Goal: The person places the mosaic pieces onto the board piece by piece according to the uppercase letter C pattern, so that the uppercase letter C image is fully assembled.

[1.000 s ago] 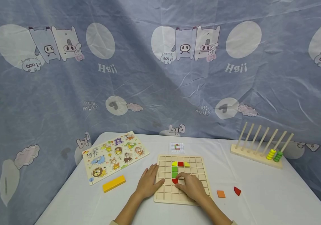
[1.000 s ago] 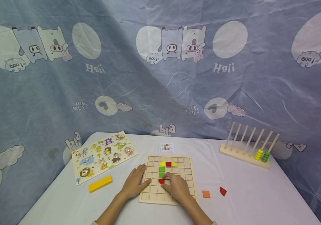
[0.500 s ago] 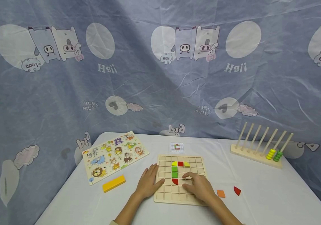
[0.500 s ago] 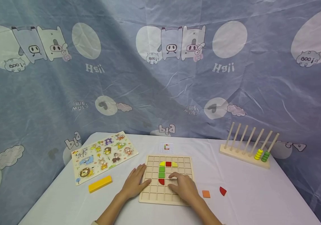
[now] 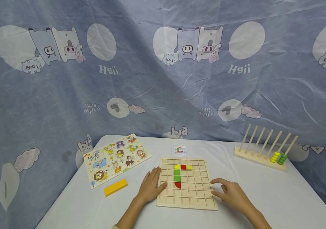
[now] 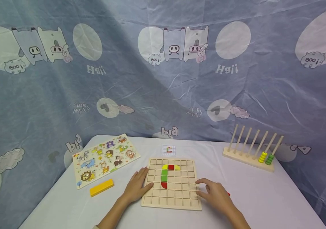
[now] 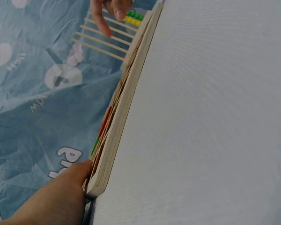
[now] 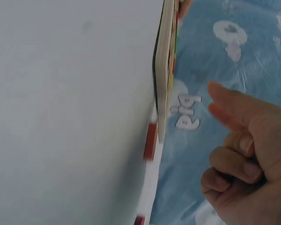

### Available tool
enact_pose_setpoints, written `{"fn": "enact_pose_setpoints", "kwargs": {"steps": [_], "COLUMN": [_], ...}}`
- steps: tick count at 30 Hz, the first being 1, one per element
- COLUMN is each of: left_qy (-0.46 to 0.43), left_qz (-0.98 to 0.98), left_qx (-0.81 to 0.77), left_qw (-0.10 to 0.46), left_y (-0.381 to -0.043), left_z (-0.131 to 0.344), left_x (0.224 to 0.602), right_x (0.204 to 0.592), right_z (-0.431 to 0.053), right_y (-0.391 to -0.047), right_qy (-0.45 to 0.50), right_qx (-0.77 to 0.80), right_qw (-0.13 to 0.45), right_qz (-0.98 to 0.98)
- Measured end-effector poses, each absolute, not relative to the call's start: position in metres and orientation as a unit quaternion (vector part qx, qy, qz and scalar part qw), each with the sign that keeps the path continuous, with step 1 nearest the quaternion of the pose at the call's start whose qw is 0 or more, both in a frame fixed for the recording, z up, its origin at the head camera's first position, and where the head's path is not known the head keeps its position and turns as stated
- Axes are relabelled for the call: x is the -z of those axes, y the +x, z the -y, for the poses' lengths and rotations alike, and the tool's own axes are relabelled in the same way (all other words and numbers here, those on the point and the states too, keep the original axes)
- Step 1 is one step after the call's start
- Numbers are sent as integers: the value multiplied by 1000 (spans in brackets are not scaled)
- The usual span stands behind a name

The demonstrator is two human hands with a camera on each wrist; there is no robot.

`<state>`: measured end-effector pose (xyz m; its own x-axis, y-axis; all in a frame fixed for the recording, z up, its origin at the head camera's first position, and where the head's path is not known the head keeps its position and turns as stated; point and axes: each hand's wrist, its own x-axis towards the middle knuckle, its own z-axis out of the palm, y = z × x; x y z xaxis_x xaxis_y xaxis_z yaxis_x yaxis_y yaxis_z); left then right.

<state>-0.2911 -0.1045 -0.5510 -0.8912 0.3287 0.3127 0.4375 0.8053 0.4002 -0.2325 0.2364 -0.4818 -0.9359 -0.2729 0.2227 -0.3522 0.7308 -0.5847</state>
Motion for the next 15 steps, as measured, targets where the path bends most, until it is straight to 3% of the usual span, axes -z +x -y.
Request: {"fn": "enact_pose_setpoints", "kwargs": {"steps": [15], "left_qy": [-204], "left_qz": [944], "left_qx": [234], "left_qw": [115], "left_y": [-291], "left_z": [104], "left_x": [551], "right_x": [504], "right_z": [-293], "right_y": [-226], "right_qy": [159], "right_qx": [-316], "right_qw": [45], "right_qz": [934]}}
